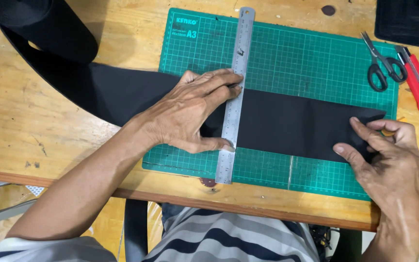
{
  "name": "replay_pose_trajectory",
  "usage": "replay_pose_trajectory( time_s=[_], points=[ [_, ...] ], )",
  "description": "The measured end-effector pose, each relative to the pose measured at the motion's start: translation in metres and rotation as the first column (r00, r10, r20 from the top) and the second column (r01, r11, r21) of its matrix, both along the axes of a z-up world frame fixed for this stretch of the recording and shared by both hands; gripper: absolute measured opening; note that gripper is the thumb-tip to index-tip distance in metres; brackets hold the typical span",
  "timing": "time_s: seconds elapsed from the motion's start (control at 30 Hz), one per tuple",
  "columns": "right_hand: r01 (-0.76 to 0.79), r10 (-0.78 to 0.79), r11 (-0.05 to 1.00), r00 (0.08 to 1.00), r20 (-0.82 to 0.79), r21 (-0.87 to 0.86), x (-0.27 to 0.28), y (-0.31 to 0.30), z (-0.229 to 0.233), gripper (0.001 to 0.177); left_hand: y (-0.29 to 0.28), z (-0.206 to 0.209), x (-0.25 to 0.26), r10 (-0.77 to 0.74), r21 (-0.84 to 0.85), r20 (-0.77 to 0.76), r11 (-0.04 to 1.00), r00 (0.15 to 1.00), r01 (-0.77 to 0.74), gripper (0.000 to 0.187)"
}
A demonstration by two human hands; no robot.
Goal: Trimming and cutting black fabric strips using scissors and a utility knife on a cutting mat
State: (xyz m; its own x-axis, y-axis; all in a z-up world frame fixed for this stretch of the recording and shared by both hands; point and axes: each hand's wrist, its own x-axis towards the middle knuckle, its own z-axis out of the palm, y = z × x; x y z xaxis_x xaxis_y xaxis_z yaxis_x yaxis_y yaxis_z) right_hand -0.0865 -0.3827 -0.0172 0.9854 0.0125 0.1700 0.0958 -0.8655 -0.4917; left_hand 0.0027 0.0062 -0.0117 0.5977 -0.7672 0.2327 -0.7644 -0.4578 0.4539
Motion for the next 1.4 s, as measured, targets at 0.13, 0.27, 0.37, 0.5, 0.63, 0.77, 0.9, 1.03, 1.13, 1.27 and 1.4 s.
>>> replay_pose_trajectory(
  time_s=[0.13, 0.27, 0.37, 0.5, 0.63, 0.77, 0.9, 1.03, 1.13, 1.27, 1.4],
  points=[
    [-0.011, 0.011, 1.000, 1.000, -0.001, -0.004, 0.001, -0.001, 0.001, 0.058, 0.000, -0.001, 0.000, 0.006, -0.003, 0.024, 1.000, 1.000, -0.006, 0.095],
    [0.006, -0.006, 1.000, 1.000, -0.008, 0.019, -0.001, 0.003, 0.003, 0.058, -0.001, -0.001, 0.000, 0.008, 0.006, 0.002, 1.000, 1.000, -0.008, 0.096],
    [-0.017, 0.018, 1.000, 1.000, -0.002, 0.020, 0.000, 0.001, 0.003, 0.058, -0.001, -0.001, 0.001, 0.007, 0.001, 0.001, 1.000, 1.000, -0.007, 0.096],
    [-0.039, 0.040, 0.999, 0.999, 0.020, -0.008, 0.000, 0.001, 0.003, 0.058, -0.001, -0.002, 0.001, 0.006, 0.002, -0.006, 1.000, 1.000, -0.006, 0.097],
    [-0.014, 0.014, 1.000, 1.000, 0.010, -0.023, -0.001, -0.003, -0.002, 0.058, -0.001, -0.001, -0.001, 0.006, 0.006, 0.005, 1.000, 1.000, -0.006, 0.095],
    [0.070, -0.069, 0.998, 0.997, -0.039, 0.001, 0.003, -0.003, -0.005, 0.055, -0.003, 0.005, 0.001, 0.010, 0.003, -0.024, 1.000, 1.000, -0.010, 0.096],
    [0.108, -0.109, 0.994, 0.991, -0.077, -0.010, 0.005, 0.001, 0.001, 0.056, -0.003, 0.005, 0.001, 0.008, 0.008, -0.023, 1.000, 1.000, -0.007, 0.094],
    [0.176, -0.174, 0.984, 0.976, -0.131, 0.010, 0.006, 0.011, 0.012, 0.055, -0.004, 0.007, 0.000, 0.012, 0.018, -0.051, 1.000, 0.999, -0.011, 0.095],
    [0.207, -0.200, 0.978, 0.964, -0.177, 0.020, 0.006, 0.014, 0.016, 0.055, -0.004, 0.006, 0.000, 0.013, 0.018, -0.055, 1.000, 0.998, -0.012, 0.094],
    [0.206, -0.204, 0.978, 0.963, -0.175, -0.004, 0.007, 0.011, 0.012, 0.055, -0.004, 0.006, -0.001, 0.011, 0.020, -0.063, 1.000, 0.998, -0.009, 0.095],
    [0.199, -0.197, 0.980, 0.965, -0.172, -0.007, 0.006, 0.010, 0.013, 0.056, -0.004, 0.007, 0.000, 0.014, 0.023, -0.076, 1.000, 0.997, -0.013, 0.095]
  ],
)
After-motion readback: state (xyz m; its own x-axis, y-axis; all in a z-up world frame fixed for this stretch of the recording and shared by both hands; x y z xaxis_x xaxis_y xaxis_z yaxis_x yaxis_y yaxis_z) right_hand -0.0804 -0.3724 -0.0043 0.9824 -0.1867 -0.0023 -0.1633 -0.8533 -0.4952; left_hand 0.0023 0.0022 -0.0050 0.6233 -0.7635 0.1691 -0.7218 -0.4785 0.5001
